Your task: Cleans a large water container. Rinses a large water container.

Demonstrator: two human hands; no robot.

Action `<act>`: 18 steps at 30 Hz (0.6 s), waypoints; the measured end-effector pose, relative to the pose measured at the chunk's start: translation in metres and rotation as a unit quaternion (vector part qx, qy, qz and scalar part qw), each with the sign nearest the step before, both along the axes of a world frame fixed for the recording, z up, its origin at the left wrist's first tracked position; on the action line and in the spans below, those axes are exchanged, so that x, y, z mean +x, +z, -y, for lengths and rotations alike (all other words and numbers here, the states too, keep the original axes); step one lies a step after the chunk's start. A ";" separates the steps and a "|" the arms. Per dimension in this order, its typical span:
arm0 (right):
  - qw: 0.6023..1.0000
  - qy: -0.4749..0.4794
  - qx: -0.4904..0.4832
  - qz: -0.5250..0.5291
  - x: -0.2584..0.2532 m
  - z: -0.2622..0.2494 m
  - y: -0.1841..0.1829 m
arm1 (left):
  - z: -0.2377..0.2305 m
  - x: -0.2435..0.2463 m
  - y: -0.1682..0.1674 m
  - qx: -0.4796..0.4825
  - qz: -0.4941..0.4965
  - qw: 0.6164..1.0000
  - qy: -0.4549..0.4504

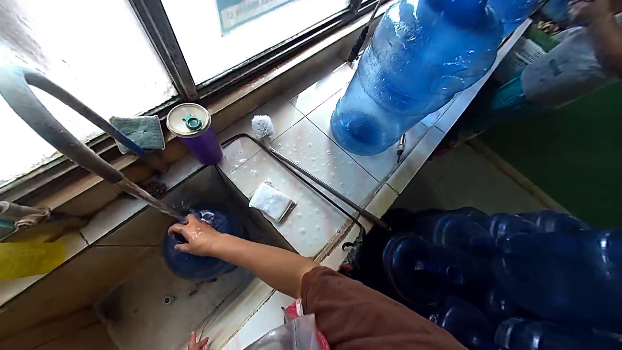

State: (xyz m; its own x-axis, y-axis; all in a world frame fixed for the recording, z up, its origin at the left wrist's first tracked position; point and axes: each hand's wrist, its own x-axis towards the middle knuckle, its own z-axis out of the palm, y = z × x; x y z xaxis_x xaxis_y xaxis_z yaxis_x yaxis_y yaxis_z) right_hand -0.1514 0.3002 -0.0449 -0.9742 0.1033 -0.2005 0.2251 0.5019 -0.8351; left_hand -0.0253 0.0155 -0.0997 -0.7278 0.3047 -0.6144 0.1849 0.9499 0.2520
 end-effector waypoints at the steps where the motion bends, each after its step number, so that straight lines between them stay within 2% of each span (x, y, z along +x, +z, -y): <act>1: 0.999 -0.003 -0.033 -0.002 0.007 0.002 0.001 | 0.015 0.007 -0.007 0.067 -0.046 0.996 -0.020; 2: 0.999 -0.009 -0.053 -0.001 0.014 -0.001 0.005 | 0.036 0.015 -0.022 0.139 -0.097 0.985 -0.041; 4: 0.999 -0.038 -0.026 -0.021 0.031 -0.018 0.017 | 0.065 0.022 -0.046 0.160 -0.130 0.977 -0.052; 6: 0.990 -0.099 0.076 -0.072 0.052 -0.051 0.029 | 0.062 0.024 -0.035 0.144 -0.136 0.979 -0.051; 9: 0.964 -0.175 0.199 0.011 0.094 -0.105 0.047 | 0.038 0.023 0.004 0.144 -0.109 0.983 -0.037; 11: 0.945 -0.202 0.233 0.107 0.121 -0.126 0.038 | 0.032 0.022 0.011 0.143 -0.118 0.982 -0.040; 13: 0.935 -0.215 0.252 0.124 0.137 -0.133 0.011 | 0.033 0.021 0.012 0.135 -0.116 0.983 -0.043; 16: 0.951 -0.207 0.216 0.083 0.130 -0.120 -0.010 | 0.031 0.017 0.019 0.114 -0.068 0.990 -0.044; 18: 0.963 -0.253 0.078 0.043 0.113 -0.096 -0.006 | 0.029 0.013 0.025 0.095 -0.035 0.994 -0.044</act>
State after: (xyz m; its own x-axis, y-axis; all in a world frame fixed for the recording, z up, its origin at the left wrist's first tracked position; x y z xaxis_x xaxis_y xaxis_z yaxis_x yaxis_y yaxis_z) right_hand -0.0380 0.3960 -0.0514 -0.7712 0.5965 -0.2222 0.5395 0.4271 -0.7256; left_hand -0.0118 -0.0137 -0.0747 -0.7314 0.4753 -0.4890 0.2886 0.8654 0.4096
